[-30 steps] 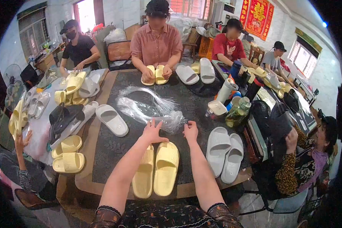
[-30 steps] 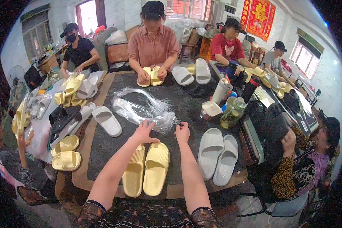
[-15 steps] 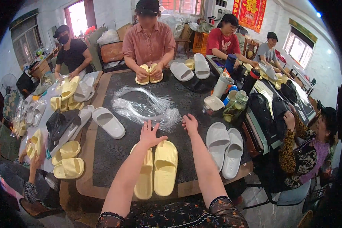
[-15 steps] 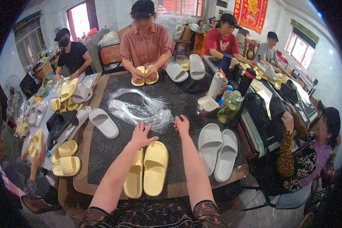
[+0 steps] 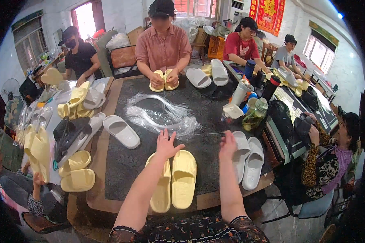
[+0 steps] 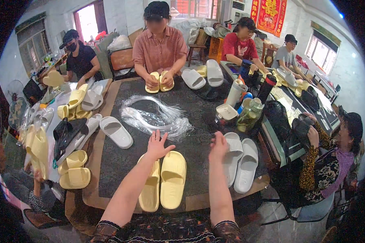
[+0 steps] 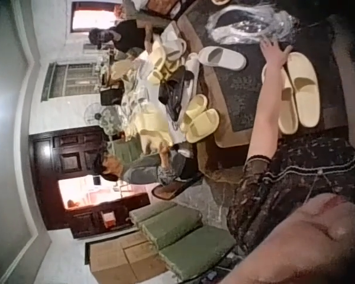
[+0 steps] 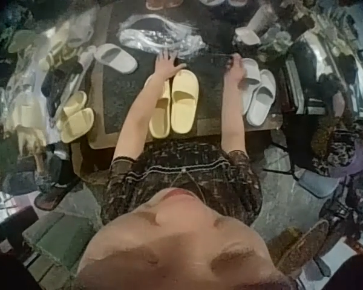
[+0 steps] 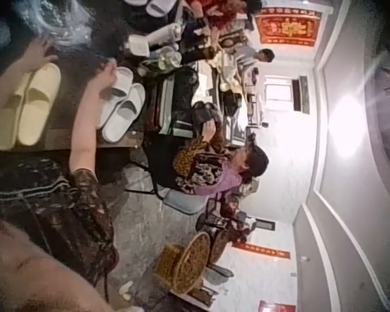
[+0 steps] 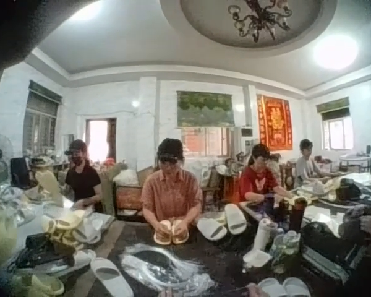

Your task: Inspecting and cleaning rubber sandals at a workshop table.

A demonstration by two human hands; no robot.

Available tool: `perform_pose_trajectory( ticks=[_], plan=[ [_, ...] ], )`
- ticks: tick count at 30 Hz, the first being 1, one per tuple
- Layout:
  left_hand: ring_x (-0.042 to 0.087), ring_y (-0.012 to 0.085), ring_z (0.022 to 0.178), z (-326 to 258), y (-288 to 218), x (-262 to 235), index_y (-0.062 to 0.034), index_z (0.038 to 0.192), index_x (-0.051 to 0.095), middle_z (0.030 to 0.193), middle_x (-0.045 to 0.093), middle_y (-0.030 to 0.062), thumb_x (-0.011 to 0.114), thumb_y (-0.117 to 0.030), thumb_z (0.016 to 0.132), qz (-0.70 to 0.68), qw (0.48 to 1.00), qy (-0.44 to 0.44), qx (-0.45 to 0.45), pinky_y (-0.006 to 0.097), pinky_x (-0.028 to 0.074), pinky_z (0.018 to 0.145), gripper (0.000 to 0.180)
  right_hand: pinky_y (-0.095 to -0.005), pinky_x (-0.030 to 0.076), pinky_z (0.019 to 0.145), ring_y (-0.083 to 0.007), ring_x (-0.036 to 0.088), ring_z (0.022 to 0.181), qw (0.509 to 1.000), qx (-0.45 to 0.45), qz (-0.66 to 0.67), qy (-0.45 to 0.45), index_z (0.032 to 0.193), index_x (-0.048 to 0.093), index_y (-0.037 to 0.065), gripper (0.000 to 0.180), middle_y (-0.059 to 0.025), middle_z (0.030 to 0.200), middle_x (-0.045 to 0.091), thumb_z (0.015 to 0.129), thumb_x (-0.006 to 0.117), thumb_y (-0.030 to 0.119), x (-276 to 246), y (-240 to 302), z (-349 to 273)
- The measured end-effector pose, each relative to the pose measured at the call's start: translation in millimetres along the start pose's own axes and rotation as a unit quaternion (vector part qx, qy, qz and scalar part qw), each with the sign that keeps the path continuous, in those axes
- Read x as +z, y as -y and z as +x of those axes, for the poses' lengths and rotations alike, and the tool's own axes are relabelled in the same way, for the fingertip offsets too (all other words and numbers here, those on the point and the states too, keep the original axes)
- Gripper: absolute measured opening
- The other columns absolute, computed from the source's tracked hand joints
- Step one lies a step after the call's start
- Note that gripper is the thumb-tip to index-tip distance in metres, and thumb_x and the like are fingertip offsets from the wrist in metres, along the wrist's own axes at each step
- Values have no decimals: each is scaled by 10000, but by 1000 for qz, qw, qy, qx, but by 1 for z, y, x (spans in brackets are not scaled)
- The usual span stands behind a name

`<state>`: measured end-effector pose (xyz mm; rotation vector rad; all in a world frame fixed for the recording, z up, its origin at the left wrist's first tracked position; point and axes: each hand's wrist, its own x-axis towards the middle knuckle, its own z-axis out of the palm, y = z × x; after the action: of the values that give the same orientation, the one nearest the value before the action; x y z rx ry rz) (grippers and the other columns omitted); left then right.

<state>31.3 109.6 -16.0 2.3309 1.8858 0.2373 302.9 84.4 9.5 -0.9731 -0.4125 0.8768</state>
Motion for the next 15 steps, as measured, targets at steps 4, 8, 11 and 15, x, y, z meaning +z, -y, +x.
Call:
perform_pose_trajectory(
  ticks=[4,8,11,15],
  plan=[
    [106,408,1418,2,-1,-2,-182,1483,254,1535,112,235,389,-752,813,10,1000,11,-6,480,118,1143,890,-183,366,537,-38,508,704,990,-103,-17,-92,994,663,107,191,47,878,599,887,626,261,-46,81,-35],
    [87,403,1423,-2,4,-5,-186,1486,244,1538,108,229,383,-753,814,-1,1000,18,-15,473,104,1145,891,-191,339,542,-34,456,700,961,-238,25,-135,1035,602,113,206,58,864,569,922,590,285,-80,165,-75],
    [84,407,1422,1,2,-3,-192,1485,247,1538,113,226,391,-754,810,7,1000,14,-13,471,100,1146,890,-181,287,500,-48,397,655,945,-295,113,-82,995,539,87,186,37,792,476,952,553,267,-111,212,-97],
    [90,402,1422,5,7,-10,-205,1483,251,1536,125,227,434,-750,793,-29,999,13,-21,477,116,1143,899,-196,278,487,-72,364,640,917,-366,16,156,894,481,57,194,4,794,431,968,523,231,-97,237,-145]
  ],
)
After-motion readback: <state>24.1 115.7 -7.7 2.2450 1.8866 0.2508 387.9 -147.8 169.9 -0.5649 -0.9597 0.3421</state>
